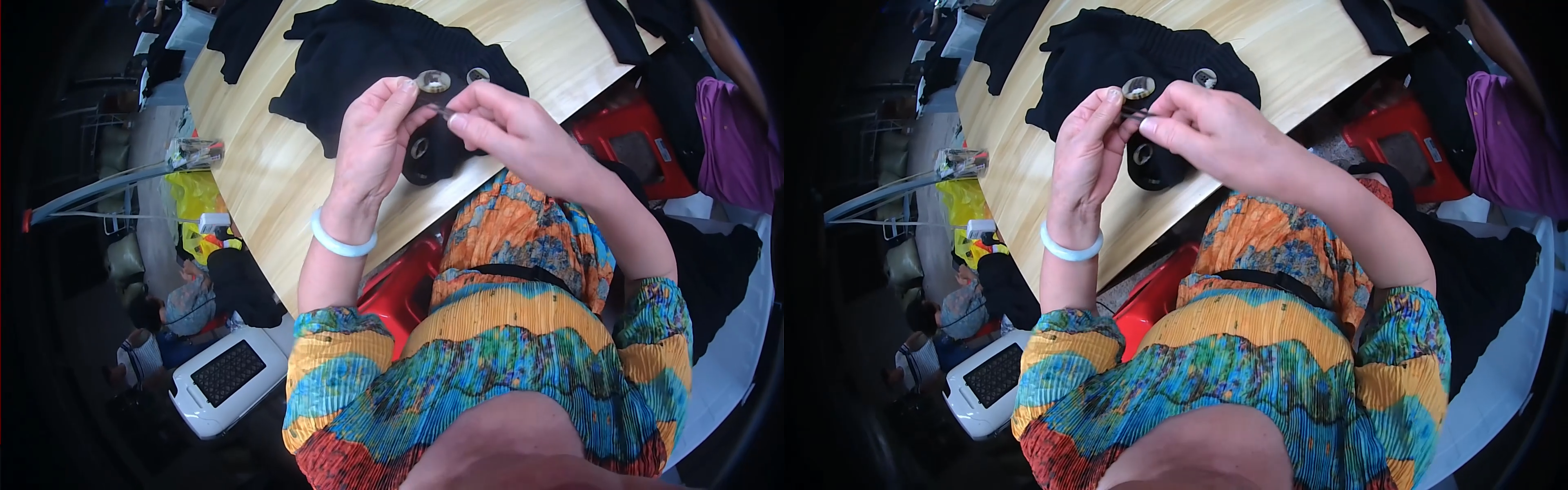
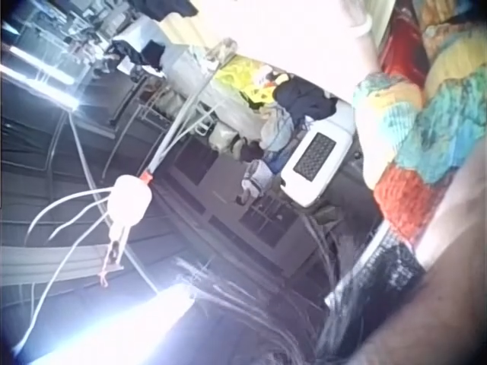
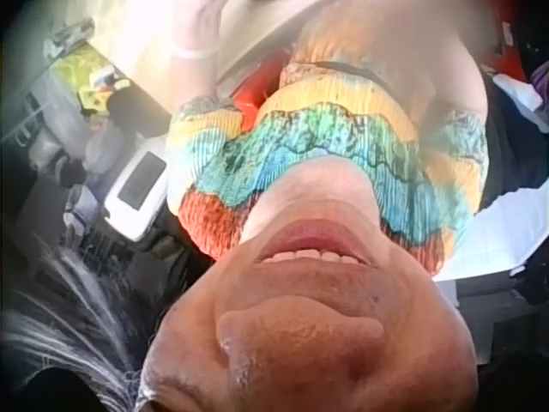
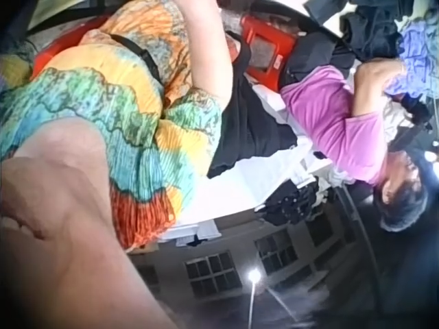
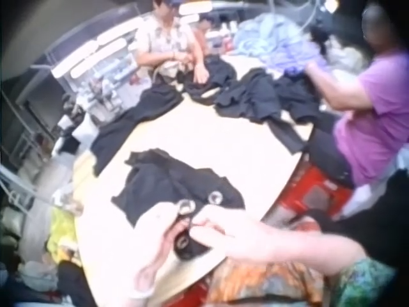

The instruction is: Trim loose threads from buttons on black clothing items using small snips.

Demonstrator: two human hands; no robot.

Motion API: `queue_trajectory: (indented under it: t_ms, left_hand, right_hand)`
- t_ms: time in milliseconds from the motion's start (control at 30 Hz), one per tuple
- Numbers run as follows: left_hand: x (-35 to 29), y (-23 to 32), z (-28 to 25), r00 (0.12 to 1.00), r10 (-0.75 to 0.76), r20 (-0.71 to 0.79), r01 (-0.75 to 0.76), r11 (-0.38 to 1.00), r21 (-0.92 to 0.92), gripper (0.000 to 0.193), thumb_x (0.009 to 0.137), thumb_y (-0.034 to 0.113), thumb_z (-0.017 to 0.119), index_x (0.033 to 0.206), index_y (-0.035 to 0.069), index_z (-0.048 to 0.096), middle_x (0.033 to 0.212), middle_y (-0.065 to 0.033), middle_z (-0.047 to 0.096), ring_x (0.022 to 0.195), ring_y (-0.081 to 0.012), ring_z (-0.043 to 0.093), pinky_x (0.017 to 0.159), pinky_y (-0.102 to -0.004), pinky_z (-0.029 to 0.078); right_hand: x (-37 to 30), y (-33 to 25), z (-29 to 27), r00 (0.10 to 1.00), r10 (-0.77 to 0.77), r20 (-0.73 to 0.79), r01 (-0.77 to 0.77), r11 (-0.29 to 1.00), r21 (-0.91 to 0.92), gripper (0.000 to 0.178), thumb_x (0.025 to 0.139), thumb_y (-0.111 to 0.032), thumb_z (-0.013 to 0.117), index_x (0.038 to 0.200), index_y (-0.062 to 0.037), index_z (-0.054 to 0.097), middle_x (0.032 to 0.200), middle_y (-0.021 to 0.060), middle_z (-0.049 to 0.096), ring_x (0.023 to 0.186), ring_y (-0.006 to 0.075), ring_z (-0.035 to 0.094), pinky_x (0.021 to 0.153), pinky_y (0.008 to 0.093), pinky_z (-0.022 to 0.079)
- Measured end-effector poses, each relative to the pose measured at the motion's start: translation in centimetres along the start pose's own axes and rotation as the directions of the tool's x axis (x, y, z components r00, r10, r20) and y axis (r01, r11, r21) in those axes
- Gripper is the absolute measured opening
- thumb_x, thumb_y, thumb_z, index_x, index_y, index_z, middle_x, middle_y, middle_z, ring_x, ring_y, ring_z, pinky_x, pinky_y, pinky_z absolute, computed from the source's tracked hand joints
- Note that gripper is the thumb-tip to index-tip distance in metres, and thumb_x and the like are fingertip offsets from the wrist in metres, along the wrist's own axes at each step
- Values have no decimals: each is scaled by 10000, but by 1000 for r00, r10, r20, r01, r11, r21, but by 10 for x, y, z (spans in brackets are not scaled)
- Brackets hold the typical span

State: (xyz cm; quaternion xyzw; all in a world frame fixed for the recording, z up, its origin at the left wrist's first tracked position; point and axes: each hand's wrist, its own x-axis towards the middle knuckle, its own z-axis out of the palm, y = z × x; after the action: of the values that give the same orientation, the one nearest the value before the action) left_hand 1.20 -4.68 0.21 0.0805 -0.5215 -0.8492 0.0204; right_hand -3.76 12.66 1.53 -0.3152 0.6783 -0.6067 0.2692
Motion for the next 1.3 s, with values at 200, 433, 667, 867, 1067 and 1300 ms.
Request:
queue_trajectory:
  t_ms: [200,433,667,867,1067,1300]
  left_hand:
    - [5,-11,7,995,101,8,-100,991,-89,100,873,106,501,877,12,536,909,-71,583,823,-117,557,796,-242,461]
    - [-1,-21,8,983,184,-10,-184,981,-67,101,864,94,514,890,0,541,995,-91,576,852,-122,552,816,-247,444]
    - [-1,-28,5,964,265,-7,-262,959,110,75,859,65,516,868,-2,549,1055,-87,553,877,-87,522,812,-210,407]
    - [11,-13,9,983,181,41,-185,953,241,102,863,89,516,877,-2,562,959,-36,566,843,-64,495,752,-198,397]
    - [15,8,18,997,80,8,-80,989,122,136,870,86,499,947,-13,553,890,-31,540,859,-97,526,800,-224,449]
    - [26,42,28,996,-2,92,-1,1000,28,92,872,101,494,857,13,515,976,-143,581,881,-140,578,724,-233,518]
  right_hand:
    - [10,10,-15,999,45,23,-45,999,-6,208,886,-266,465,894,-68,529,658,-57,465,540,-7,352,451,145,267]
    - [14,10,-19,993,94,78,-98,994,47,197,871,-266,487,875,-73,529,649,-55,475,514,-3,349,439,145,258]
    - [25,15,-18,991,96,97,-100,994,40,192,860,-268,507,850,-79,537,622,-57,474,500,-5,348,433,147,253]
    - [29,4,-33,992,101,78,-108,990,93,207,834,-256,551,805,-52,565,645,-21,525,588,36,455,538,183,360]
    - [39,27,-28,973,-130,-189,185,932,313,249,806,-205,604,978,-44,522,834,22,580,773,68,546,699,219,444]
    - [24,6,-34,977,-189,-100,190,982,3,526,748,-90,614,1200,-32,351,1065,118,520,996,186,503,869,288,395]
